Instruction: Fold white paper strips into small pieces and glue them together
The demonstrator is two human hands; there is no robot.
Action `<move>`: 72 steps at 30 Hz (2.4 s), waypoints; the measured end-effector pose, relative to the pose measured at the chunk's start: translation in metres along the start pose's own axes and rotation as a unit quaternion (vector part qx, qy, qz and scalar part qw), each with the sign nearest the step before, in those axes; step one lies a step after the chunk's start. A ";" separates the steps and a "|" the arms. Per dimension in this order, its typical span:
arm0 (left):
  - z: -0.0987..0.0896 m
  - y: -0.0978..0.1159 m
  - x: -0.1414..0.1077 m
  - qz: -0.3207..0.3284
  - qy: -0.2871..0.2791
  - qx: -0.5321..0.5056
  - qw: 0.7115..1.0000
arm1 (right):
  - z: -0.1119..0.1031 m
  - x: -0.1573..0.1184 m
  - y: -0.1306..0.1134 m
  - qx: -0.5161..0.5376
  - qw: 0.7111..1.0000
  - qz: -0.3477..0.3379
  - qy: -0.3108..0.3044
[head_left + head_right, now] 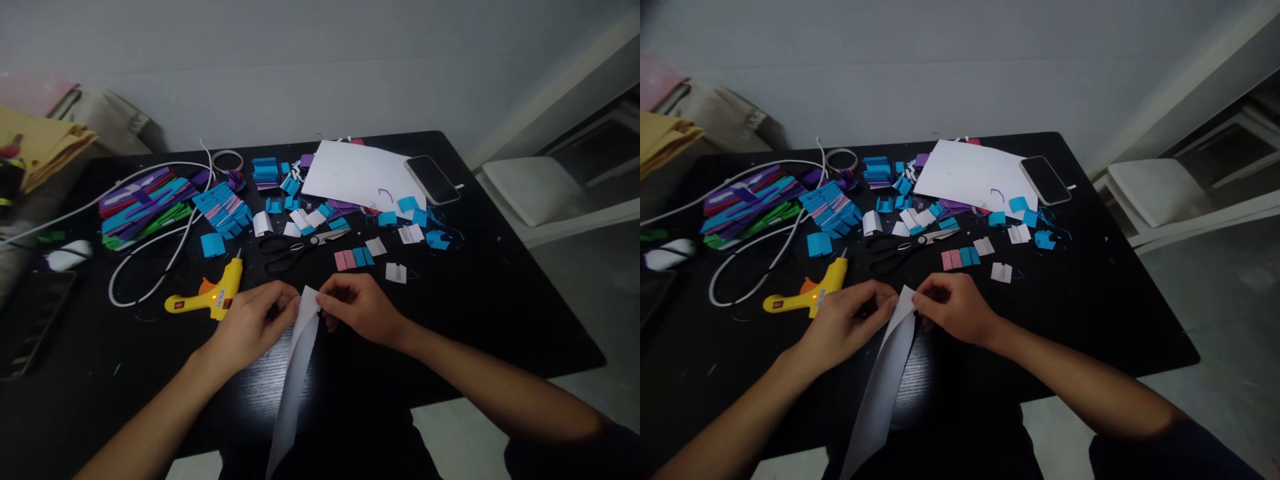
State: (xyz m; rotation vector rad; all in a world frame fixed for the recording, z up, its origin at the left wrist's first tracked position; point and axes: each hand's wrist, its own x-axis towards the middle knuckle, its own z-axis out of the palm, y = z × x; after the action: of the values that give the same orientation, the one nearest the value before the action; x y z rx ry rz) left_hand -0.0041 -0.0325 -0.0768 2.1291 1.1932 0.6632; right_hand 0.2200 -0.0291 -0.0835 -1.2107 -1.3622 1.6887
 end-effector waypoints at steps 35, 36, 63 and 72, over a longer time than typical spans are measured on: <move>0.009 0.013 0.001 -0.267 -0.073 -0.425 0.862 | 0.001 -0.001 -0.002 0.107 0.994 0.002 -0.029; 0.009 0.014 0.002 -0.268 -0.072 -0.424 0.862 | 0.001 -0.001 -0.002 0.105 0.994 0.001 -0.030; 0.006 0.016 0.004 -0.230 -0.058 -0.372 0.897 | 0.002 0.001 0.000 0.108 0.993 0.037 -0.026; 0.005 0.017 0.006 -0.251 -0.061 -0.393 0.883 | 0.003 0.001 -0.001 0.122 0.992 0.025 -0.023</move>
State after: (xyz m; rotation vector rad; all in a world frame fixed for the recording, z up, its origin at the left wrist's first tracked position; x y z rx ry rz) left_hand 0.0120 -0.0356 -0.0673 1.1089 1.0851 0.6155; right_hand 0.2170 -0.0293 -0.0826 -1.0807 -1.1209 1.8670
